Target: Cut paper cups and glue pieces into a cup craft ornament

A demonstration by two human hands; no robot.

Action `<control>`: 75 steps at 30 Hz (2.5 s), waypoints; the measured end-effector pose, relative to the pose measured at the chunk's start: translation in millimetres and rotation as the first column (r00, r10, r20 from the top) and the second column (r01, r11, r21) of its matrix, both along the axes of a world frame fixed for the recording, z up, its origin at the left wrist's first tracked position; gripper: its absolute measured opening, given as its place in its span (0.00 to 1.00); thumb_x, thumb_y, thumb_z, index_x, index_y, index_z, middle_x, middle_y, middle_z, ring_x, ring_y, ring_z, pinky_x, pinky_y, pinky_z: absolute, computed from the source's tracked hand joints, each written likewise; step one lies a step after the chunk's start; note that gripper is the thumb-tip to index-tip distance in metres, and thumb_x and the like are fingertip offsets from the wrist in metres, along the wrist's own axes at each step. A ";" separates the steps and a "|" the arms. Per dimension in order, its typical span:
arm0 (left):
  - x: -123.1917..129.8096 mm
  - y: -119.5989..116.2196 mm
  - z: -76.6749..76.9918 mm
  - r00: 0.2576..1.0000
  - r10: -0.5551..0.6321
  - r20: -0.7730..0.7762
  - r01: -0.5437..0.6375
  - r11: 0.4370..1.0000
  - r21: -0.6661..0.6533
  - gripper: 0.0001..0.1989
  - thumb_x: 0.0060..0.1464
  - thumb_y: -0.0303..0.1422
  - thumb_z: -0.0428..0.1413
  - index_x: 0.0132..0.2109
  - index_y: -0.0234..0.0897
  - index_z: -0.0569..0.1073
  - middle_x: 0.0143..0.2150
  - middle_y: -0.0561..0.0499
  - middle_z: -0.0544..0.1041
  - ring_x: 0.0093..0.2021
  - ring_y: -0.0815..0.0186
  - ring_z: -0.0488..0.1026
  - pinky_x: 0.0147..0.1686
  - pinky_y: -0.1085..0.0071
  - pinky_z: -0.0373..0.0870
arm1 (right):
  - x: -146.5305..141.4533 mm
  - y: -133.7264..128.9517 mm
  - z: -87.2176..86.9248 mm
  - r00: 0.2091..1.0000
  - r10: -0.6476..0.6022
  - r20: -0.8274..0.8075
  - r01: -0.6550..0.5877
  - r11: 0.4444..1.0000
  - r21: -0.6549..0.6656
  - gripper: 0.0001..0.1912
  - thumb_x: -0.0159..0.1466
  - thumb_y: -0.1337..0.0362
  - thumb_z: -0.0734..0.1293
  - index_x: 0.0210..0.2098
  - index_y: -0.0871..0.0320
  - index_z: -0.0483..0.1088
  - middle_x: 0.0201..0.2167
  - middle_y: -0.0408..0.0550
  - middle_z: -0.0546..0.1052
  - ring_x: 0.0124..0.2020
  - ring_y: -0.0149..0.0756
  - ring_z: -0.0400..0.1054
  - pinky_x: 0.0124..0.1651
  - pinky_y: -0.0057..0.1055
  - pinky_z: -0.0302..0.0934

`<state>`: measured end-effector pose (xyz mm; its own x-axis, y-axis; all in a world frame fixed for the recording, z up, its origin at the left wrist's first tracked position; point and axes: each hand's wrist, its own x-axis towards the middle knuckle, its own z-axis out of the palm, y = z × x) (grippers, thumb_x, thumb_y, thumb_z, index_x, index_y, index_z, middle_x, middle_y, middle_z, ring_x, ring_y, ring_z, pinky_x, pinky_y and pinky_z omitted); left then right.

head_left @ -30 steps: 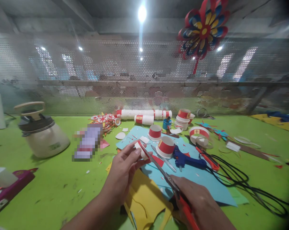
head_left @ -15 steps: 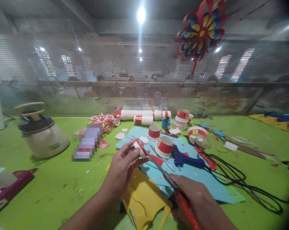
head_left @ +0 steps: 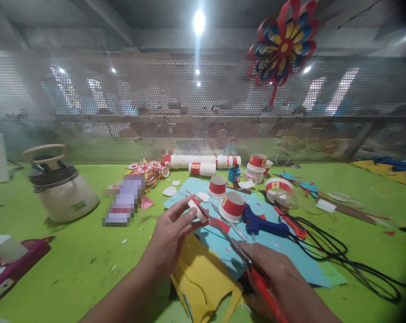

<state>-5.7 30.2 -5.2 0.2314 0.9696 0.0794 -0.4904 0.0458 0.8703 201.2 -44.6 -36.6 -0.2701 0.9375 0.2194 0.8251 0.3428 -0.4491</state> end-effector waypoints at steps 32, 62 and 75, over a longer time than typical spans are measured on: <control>-2.4 4.5 -9.3 0.993 0.038 -0.109 -0.034 0.999 0.037 0.24 0.49 0.31 0.61 0.55 0.37 0.70 0.33 0.50 0.75 0.36 0.65 0.72 0.50 0.58 0.65 | -0.7 -0.2 -2.5 1.000 0.004 -0.020 -0.004 0.999 -0.040 0.22 0.58 0.66 0.64 0.52 0.53 0.65 0.42 0.49 0.75 0.43 0.41 0.68 0.46 0.36 0.62; 0.1 -2.1 -0.7 0.999 0.029 -0.032 -0.029 1.000 -0.007 0.16 0.48 0.32 0.61 0.45 0.34 0.74 0.44 0.44 0.75 0.39 0.61 0.74 0.44 0.60 0.72 | -1.6 -1.2 -6.0 1.000 0.010 0.021 -0.010 1.000 0.004 0.22 0.55 0.70 0.63 0.50 0.56 0.66 0.40 0.52 0.75 0.40 0.43 0.69 0.43 0.37 0.63; 1.7 -4.5 -1.0 0.999 0.013 -0.043 -0.012 1.000 0.016 0.16 0.51 0.33 0.59 0.47 0.32 0.73 0.43 0.43 0.75 0.39 0.61 0.73 0.45 0.58 0.71 | -8.3 -4.1 4.4 1.000 -0.007 -0.003 0.007 1.000 -0.004 0.12 0.58 0.67 0.61 0.40 0.55 0.71 0.34 0.48 0.78 0.35 0.39 0.71 0.37 0.30 0.63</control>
<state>-4.0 25.6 -6.3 0.2228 0.9711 0.0850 -0.4527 0.0259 0.8913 192.9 -48.6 -32.1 -0.2630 0.9402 0.2167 0.8260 0.3354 -0.4529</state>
